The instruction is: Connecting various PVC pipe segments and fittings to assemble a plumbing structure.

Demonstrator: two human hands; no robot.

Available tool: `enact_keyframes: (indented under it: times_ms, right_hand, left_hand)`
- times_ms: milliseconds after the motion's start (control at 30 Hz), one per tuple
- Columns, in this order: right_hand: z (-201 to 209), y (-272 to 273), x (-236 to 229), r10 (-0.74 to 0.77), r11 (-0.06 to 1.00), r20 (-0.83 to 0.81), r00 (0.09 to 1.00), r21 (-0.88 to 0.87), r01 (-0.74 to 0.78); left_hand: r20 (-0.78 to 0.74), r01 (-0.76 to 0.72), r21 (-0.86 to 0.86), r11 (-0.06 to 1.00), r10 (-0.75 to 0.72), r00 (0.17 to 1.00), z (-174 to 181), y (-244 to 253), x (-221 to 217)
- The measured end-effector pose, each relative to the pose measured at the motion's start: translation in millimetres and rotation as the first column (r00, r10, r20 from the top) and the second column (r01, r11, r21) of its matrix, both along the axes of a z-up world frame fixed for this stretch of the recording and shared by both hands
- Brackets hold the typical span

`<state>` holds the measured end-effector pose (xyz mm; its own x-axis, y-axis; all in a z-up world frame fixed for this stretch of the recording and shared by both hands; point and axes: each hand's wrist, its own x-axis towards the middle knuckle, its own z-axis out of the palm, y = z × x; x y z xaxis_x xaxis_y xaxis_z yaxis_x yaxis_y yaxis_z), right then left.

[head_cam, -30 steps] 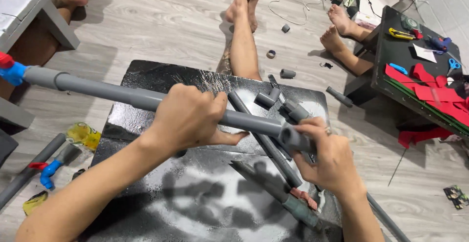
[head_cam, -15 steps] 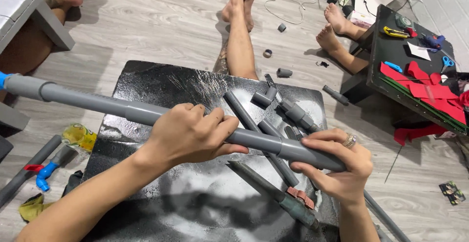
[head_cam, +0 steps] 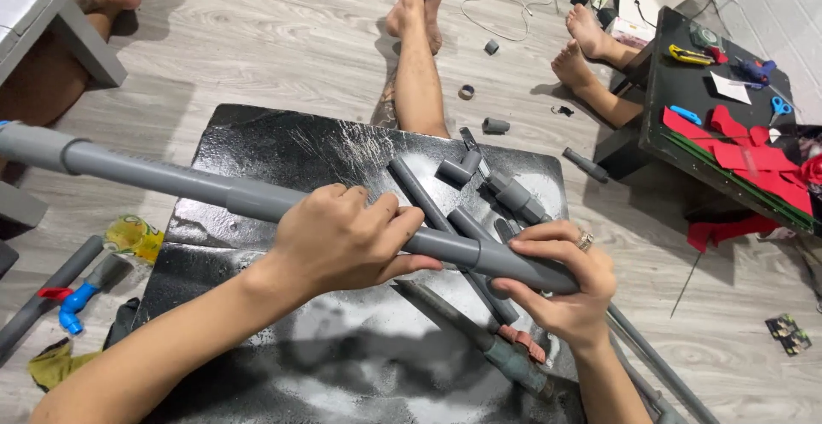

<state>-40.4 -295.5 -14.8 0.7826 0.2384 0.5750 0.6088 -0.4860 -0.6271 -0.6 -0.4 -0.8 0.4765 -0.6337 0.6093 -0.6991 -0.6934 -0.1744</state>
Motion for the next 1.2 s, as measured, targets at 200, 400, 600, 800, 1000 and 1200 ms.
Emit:
enact_keyframes:
  times_ms: [200,400,600,800,1000,1200]
  right_hand:
    - [-2,-1,-3,0.000,1.000,0.060,0.998,-0.026,0.001]
    - [-9,-3,-6,-0.026,0.996,0.163,0.986,-0.076,0.038]
    - [-15,-3,1,-0.031,0.999,0.079,0.996,0.019,0.029]
    - [-17,-4,8,-0.082,0.990,-0.112,0.990,0.105,0.094]
    - [-23,-26,20,-0.094,0.995,-0.082,0.992,0.032,0.097]
    - [-5,-43,18,-0.062,0.997,-0.011,0.998,-0.045,0.061]
  left_hand:
    - [-0.033,0.032,0.030,0.999,-0.031,0.999,-3,-3,-1]
    - [-0.066,0.028,0.036,0.999,-0.025,0.997,-2,-6,-6]
    - [0.024,0.003,0.062,0.998,-0.004,1.000,-13,-14,3]
    - [-0.018,-0.026,0.009,1.000,0.026,0.999,-14,-16,7]
    - [0.062,-0.048,0.114,0.992,0.041,0.997,0,14,18]
    - [-0.025,-0.134,0.037,0.990,0.135,0.991,7,62,11]
